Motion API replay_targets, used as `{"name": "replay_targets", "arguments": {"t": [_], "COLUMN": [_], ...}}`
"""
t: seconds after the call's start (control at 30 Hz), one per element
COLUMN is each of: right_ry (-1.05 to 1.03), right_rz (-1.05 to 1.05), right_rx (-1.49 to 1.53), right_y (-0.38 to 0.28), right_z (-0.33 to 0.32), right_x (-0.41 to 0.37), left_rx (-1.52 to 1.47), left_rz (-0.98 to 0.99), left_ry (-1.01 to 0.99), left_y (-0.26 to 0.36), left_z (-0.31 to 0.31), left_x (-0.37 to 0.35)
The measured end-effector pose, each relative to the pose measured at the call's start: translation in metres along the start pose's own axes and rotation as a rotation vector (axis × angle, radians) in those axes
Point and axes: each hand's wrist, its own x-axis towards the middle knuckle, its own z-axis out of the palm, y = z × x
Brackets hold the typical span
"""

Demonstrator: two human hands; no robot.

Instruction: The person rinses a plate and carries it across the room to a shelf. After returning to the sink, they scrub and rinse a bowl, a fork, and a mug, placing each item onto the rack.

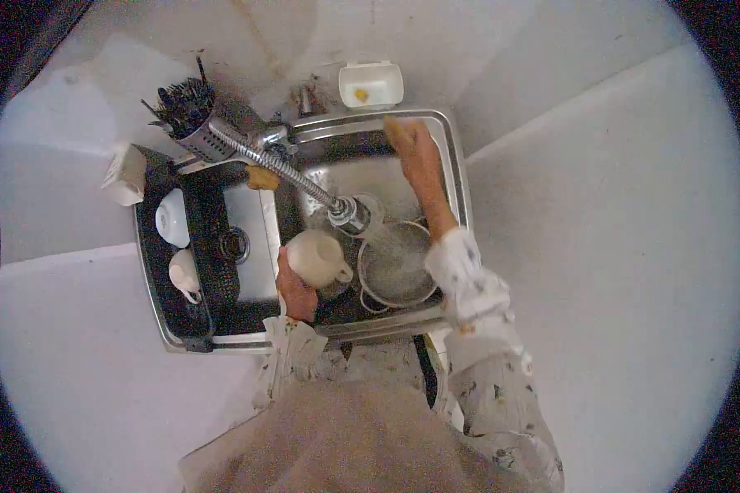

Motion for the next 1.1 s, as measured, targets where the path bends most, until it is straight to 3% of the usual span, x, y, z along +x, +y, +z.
{"name": "replay_targets", "arguments": {"t": [0.07, 0.1, 0.17, 0.27, 0.33, 0.4, 0.43, 0.5, 0.53, 0.57, 0.6, 0.63, 0.7, 0.73, 0.8, 0.83, 0.9, 1.03, 1.1], "right_ry": [0.037, 0.030, 0.067, -0.036, -0.274, -0.461, -0.456, -0.146, -0.140, -0.145, -0.150, -0.145, -0.400, -0.396, -0.767, -0.765, -0.825, -0.616, -0.243], "right_rz": [-0.281, -0.282, -0.432, -0.341, -0.071, -0.146, -0.142, -0.190, -0.191, -0.391, -0.587, -0.583, -0.275, -0.273, 0.373, 0.370, 0.481, 0.549, 0.823], "right_rx": [-0.138, -0.137, -0.277, -0.329, -0.088, -0.116, -0.122, -0.191, -0.192, -0.349, -0.506, -0.506, -0.065, -0.065, 0.233, 0.235, 0.547, 0.852, 1.004], "right_y": [0.012, 0.006, -0.008, -0.018, -0.003, 0.030, 0.034, 0.033, 0.031, 0.028, 0.027, 0.028, 0.032, 0.037, 0.059, 0.074, 0.105, 0.089, 0.076], "right_z": [0.024, 0.031, 0.042, 0.031, 0.026, 0.023, 0.022, 0.024, 0.020, 0.015, 0.010, 0.007, -0.001, -0.008, -0.022, -0.027, -0.031, -0.028, -0.023], "right_x": [0.054, 0.067, 0.080, 0.030, -0.029, -0.084, -0.108, -0.139, -0.138, -0.139, -0.140, -0.136, -0.112, -0.101, -0.084, -0.085, -0.093, -0.126, -0.134], "left_rx": [0.546, 0.544, -0.032, -0.008, 0.049, 0.118, 0.170, 0.224, 0.404, 0.582, 0.991, 0.994, 1.070, 1.106, 1.172, 1.150, 0.959, 0.270, 0.074], "left_rz": [0.388, 0.387, 0.005, 0.006, -0.027, -0.065, -0.062, -0.058, 0.164, 0.388, 0.338, 0.338, 0.458, 0.517, 0.640, 0.644, 0.527, 0.071, -0.045], "left_ry": [-0.080, -0.073, -0.032, -0.034, 0.000, 0.026, 0.019, 0.000, -0.085, -0.172, -0.250, -0.256, -0.423, -0.507, -0.677, -0.725, -0.807, -0.826, -0.814], "left_y": [-0.022, -0.014, 0.009, -0.002, -0.016, -0.024, -0.023, -0.040, -0.068, -0.096, -0.120, -0.119, -0.105, -0.096, -0.081, -0.078, -0.071, -0.061, -0.065], "left_z": [-0.024, -0.011, 0.032, 0.047, 0.053, 0.068, 0.081, 0.082, 0.068, 0.051, 0.038, 0.040, 0.047, 0.050, 0.058, 0.060, 0.067, 0.089, 0.092], "left_x": [0.013, 0.005, -0.022, -0.021, -0.012, -0.010, -0.014, -0.010, 0.008, 0.028, 0.049, 0.054, 0.065, 0.070, 0.072, 0.076, 0.076, 0.055, 0.052]}}
